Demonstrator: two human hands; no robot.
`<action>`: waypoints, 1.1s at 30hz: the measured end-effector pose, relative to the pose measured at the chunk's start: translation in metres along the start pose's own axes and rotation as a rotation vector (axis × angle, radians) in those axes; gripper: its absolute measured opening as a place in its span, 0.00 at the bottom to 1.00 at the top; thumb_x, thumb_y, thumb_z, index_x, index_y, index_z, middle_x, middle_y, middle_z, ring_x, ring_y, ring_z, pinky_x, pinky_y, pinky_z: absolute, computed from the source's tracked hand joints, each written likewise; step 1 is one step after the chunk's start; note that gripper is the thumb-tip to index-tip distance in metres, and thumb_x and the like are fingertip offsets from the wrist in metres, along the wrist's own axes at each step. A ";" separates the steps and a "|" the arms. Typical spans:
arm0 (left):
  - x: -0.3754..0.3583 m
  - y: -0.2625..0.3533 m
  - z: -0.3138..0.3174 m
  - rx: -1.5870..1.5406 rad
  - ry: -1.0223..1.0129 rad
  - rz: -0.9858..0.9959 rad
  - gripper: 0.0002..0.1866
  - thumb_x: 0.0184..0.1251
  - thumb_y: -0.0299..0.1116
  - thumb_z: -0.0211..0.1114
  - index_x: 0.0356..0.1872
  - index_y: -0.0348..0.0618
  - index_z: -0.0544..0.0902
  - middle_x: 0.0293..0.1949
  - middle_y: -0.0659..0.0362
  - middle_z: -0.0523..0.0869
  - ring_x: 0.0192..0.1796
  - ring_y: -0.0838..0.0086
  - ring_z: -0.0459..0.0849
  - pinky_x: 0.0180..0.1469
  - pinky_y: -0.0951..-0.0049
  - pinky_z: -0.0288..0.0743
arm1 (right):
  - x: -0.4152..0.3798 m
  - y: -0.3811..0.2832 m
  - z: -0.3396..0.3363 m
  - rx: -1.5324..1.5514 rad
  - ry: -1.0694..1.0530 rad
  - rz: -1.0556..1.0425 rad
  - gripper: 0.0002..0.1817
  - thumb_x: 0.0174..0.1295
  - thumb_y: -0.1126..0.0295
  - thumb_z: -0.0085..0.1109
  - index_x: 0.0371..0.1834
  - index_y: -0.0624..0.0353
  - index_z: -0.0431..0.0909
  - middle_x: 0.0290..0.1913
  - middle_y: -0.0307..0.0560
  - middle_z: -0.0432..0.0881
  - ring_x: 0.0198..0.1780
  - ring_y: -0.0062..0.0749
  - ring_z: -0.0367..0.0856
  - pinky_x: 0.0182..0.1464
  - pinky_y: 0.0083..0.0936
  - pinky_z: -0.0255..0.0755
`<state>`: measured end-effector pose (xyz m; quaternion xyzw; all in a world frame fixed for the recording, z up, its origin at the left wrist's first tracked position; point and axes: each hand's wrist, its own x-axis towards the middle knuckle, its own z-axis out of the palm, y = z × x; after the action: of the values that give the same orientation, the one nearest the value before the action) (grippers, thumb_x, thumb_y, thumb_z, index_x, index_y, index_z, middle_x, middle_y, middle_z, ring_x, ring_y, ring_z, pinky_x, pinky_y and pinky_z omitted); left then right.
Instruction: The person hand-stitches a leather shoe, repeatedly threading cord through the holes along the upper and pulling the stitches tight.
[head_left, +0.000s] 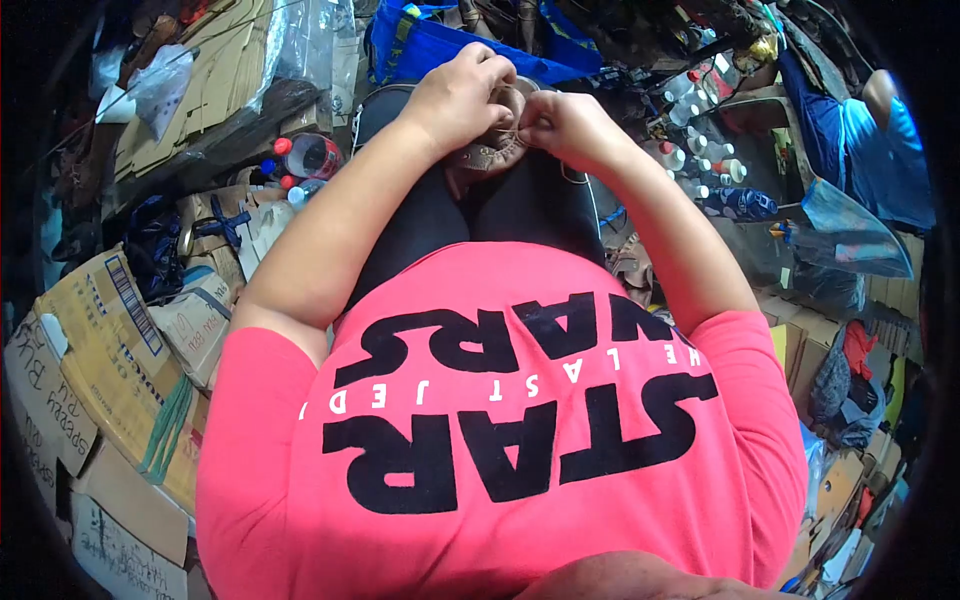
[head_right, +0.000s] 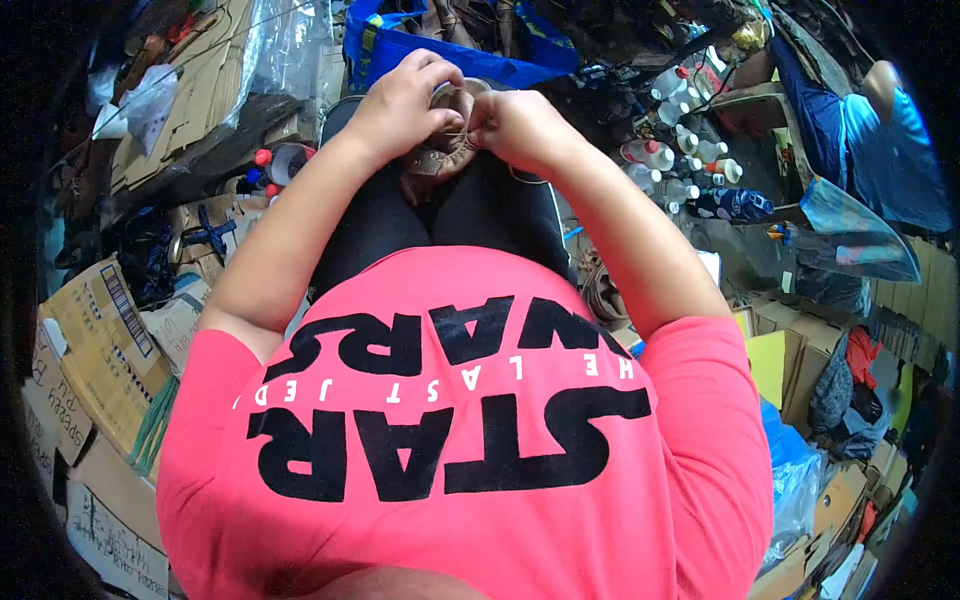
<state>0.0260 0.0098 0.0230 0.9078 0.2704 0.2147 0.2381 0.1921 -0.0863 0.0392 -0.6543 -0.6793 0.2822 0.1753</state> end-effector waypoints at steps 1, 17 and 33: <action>-0.008 0.005 -0.006 0.021 0.009 -0.011 0.20 0.51 0.36 0.70 0.47 0.46 0.78 0.40 0.53 0.80 0.50 0.58 0.80 0.50 0.63 0.74 | -0.001 0.001 -0.004 0.196 -0.059 0.131 0.09 0.58 0.67 0.62 0.38 0.61 0.80 0.28 0.44 0.81 0.28 0.28 0.77 0.34 0.24 0.72; -0.070 -0.025 -0.126 -0.273 -0.630 -0.674 0.11 0.61 0.32 0.64 0.42 0.41 0.77 0.26 0.67 0.76 0.27 0.86 0.71 0.27 0.82 0.64 | -0.010 0.094 -0.010 1.716 0.720 0.328 0.24 0.70 0.46 0.36 0.42 0.50 0.79 0.44 0.45 0.82 0.42 0.35 0.81 0.54 0.43 0.67; -0.012 -0.052 -0.079 -1.801 0.163 -0.330 0.15 0.63 0.47 0.59 0.38 0.50 0.66 0.42 0.57 0.63 0.45 0.64 0.58 0.50 0.62 0.55 | -0.070 0.050 0.002 -0.334 0.053 -0.014 0.21 0.66 0.55 0.49 0.20 0.57 0.72 0.18 0.52 0.75 0.26 0.52 0.74 0.40 0.38 0.62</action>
<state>-0.0444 0.0659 0.0544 0.3114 0.1431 0.3706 0.8632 0.2360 -0.1569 0.0164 -0.6770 -0.7163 0.1467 0.0840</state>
